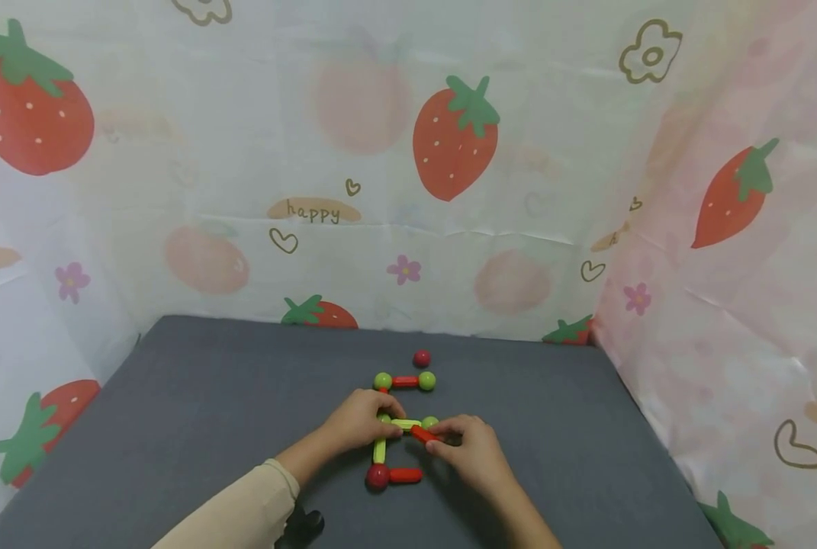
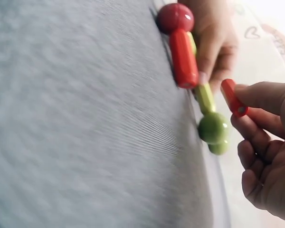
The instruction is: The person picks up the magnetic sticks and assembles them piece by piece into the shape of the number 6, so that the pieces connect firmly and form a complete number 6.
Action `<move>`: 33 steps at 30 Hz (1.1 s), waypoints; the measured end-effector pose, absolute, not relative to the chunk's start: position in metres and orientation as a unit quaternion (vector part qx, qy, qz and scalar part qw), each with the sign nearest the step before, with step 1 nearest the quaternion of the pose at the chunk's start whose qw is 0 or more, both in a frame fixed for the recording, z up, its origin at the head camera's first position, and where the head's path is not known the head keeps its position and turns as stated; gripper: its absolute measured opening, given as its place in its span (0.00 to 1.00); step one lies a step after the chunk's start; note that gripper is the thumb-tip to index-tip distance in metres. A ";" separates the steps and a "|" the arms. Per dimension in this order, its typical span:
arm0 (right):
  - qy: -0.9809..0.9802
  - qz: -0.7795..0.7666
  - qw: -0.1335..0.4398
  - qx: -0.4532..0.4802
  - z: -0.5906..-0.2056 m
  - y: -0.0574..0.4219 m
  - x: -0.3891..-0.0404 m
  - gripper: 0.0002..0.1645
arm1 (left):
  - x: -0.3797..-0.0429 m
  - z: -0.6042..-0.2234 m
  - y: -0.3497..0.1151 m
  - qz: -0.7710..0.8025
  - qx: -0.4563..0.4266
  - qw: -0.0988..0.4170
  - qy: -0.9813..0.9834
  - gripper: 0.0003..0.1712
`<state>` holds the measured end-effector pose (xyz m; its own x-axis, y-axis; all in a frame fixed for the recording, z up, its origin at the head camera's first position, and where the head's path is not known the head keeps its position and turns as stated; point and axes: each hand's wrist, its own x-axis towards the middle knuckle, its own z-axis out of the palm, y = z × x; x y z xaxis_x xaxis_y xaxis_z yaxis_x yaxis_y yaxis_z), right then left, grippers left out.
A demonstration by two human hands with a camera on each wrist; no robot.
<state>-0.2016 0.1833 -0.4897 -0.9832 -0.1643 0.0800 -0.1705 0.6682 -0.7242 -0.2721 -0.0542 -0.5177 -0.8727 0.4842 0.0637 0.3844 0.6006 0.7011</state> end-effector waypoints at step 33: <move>-0.889 0.457 -0.008 -0.039 -0.505 0.202 -0.188 0.12 | -0.272 -0.518 -0.054 0.371 0.247 0.059 0.893 0.10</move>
